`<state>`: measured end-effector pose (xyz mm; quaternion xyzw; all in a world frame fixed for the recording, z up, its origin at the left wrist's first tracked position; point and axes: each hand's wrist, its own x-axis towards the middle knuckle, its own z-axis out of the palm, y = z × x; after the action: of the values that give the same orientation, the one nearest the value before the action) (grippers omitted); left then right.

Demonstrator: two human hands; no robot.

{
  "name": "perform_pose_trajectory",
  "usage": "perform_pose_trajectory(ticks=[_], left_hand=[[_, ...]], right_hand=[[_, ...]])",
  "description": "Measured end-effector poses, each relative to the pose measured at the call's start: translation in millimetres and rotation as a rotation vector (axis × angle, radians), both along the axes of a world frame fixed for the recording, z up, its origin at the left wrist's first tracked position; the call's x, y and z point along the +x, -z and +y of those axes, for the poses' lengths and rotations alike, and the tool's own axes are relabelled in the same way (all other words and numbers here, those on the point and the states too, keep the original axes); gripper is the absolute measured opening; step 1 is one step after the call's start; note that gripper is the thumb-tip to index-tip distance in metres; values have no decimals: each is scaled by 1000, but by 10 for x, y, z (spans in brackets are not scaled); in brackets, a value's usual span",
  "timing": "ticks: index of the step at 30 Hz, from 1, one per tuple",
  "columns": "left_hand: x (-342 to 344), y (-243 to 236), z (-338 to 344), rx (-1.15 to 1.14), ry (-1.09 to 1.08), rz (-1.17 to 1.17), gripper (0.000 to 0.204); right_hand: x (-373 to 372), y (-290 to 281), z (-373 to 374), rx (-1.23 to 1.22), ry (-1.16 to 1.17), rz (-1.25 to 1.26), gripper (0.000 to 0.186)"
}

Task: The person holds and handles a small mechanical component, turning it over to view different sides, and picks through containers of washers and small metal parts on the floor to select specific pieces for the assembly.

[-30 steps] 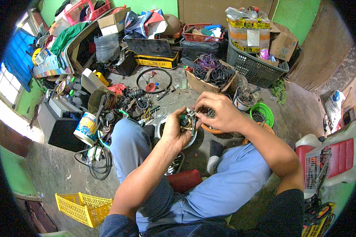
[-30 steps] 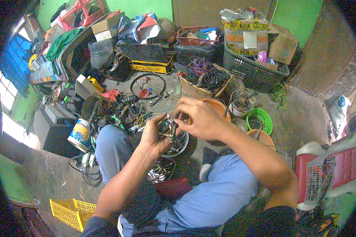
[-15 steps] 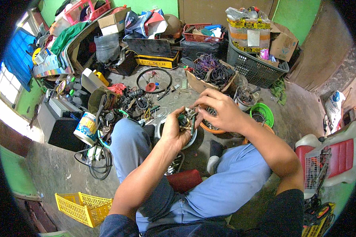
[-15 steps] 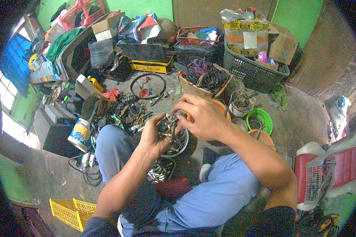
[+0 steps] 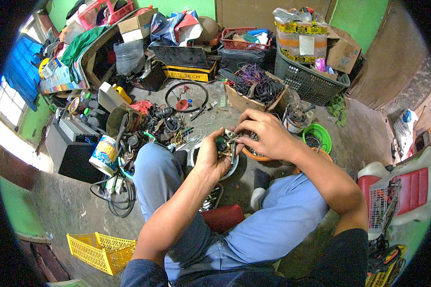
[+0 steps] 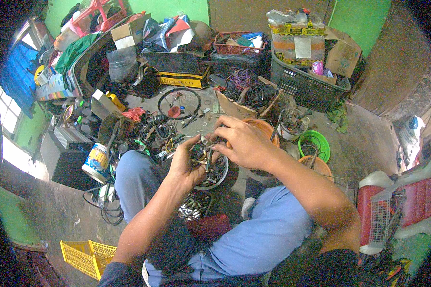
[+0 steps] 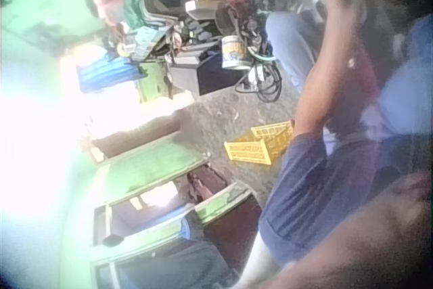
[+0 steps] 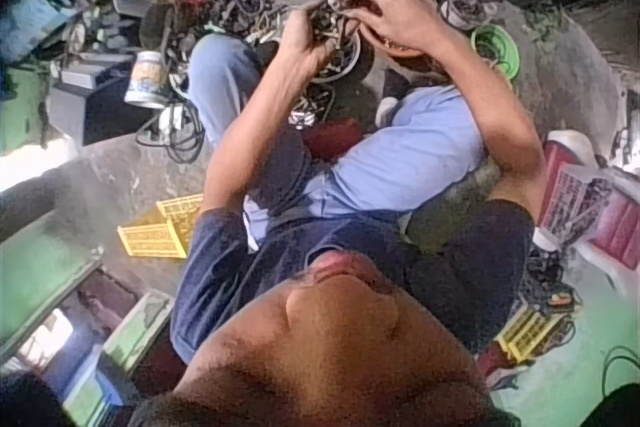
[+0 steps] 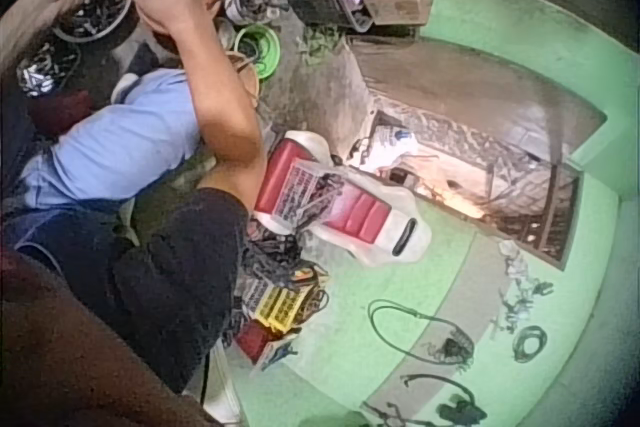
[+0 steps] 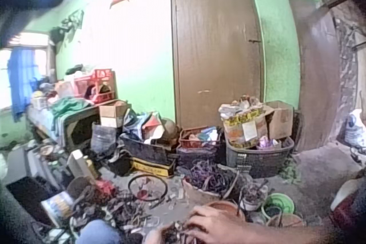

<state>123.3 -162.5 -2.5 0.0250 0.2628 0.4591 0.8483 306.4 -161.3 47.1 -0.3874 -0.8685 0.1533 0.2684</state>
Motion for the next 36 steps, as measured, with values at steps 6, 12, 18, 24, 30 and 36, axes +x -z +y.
perform_pose_trajectory(ticks=[6, 12, 18, 24, 30, 36], left_hand=[[-9, 75, 16, 40, 43, 7, 29], [-15, 76, 29, 27, 42, 29, 28], [31, 17, 16, 3, -35, -28, 24], [58, -7, 22, -65, -34, -80, 26], [-28, 102, 49, 21, 75, -52, 23], [0, 68, 37, 46, 123, 23, 20]], right_hand=[[23, 20, 12, -16, -26, -18, 20], [15, 22, 24, 19, -54, -3, 16], [36, 29, 38, 40, -29, 144, 14], [143, 3, 120, 75, 60, 253, 14], [338, 4, 217, 33, 383, 235, 18], [459, 116, 269, -49, 435, 218, 22]])
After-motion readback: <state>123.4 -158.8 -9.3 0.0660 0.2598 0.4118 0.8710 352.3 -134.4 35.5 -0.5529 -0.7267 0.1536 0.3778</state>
